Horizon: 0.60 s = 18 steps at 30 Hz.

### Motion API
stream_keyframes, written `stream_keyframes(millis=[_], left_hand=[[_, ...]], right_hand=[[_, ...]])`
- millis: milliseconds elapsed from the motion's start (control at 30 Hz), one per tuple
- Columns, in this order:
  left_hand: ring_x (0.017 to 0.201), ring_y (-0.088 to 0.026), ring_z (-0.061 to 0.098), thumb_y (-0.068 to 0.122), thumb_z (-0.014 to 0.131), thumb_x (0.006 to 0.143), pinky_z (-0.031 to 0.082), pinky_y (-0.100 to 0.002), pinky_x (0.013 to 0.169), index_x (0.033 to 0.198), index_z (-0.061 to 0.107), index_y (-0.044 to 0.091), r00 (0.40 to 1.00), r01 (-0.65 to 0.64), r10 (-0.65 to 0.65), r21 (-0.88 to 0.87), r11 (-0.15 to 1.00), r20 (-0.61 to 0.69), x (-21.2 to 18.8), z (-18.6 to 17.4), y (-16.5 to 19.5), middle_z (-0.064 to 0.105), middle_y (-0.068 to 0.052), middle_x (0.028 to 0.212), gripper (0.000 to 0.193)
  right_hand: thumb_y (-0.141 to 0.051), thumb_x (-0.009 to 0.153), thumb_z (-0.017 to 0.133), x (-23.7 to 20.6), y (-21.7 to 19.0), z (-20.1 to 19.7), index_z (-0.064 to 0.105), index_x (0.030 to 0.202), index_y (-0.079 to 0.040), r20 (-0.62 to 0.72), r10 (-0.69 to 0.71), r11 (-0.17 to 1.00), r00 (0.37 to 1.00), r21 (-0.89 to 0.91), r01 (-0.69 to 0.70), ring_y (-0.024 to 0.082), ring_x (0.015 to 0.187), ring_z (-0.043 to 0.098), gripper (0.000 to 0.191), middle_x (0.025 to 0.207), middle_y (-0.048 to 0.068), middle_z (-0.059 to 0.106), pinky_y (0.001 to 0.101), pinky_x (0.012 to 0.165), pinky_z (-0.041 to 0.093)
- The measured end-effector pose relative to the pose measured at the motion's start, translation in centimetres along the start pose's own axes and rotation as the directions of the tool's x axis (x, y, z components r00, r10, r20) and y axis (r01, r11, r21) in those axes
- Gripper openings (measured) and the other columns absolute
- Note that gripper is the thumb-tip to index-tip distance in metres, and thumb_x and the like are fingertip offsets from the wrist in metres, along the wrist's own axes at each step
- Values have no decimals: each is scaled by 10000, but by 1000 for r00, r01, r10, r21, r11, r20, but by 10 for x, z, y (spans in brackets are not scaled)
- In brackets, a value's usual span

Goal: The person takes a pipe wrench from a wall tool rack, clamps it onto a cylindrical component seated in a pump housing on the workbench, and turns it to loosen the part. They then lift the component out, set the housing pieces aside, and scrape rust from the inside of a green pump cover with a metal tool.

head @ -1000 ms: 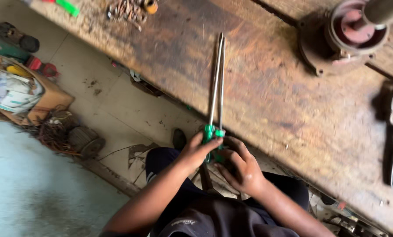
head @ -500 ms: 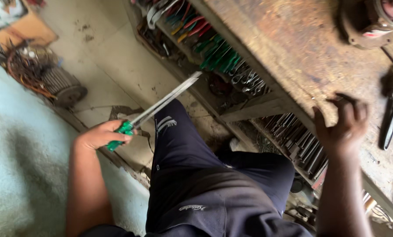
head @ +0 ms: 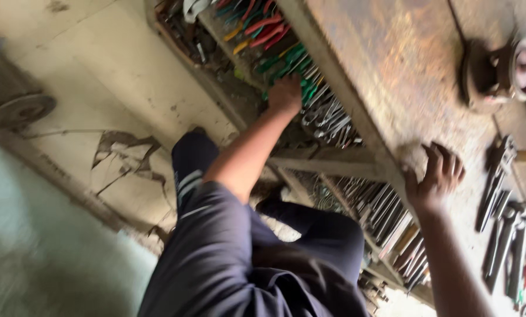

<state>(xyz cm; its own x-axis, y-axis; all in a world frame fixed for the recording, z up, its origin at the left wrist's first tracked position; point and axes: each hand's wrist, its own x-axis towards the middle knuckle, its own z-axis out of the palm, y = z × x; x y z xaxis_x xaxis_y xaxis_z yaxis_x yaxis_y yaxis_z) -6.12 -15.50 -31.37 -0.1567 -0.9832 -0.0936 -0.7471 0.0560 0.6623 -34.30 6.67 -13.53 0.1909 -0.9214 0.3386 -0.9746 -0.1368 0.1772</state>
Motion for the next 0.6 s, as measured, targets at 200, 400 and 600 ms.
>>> stream_keyframes(millis=[200, 400, 600], left_hand=[[1103, -328, 599, 247, 596, 967, 580, -484, 750, 1210, 625, 151, 998, -40, 50, 223, 974, -37, 51, 48, 12, 555, -116, 1279, 263], [1033, -418, 594, 216, 633, 823, 550, -510, 620, 1243, 613, 59, 968, -166, 172, 46, 985, -183, 51, 62, -4, 558, -221, 1234, 449], [693, -277, 719, 315, 684, 808, 558, -457, 692, 852, 745, 32, 489, -537, 639, -372, 757, 594, -145, 101, 62, 737, -124, 727, 292]], right_hand=[[-570, 1048, 587, 6, -8, -1, 619, 1359, -80, -6, 58, 998, 998, -12, -58, 345, 1292, 556, 581, 1373, 149, 631, 516, 1129, 367], [-577, 1083, 607, 1, -6, -4, 613, 1392, -66, 38, 71, 997, 997, 10, -71, 323, 1258, 558, 597, 1351, 138, 634, 478, 1101, 369], [-413, 969, 777, 4, -7, -5, 620, 1373, -77, 16, 64, 998, 998, 4, -64, 353, 1291, 558, 548, 1392, 152, 623, 508, 1123, 393]])
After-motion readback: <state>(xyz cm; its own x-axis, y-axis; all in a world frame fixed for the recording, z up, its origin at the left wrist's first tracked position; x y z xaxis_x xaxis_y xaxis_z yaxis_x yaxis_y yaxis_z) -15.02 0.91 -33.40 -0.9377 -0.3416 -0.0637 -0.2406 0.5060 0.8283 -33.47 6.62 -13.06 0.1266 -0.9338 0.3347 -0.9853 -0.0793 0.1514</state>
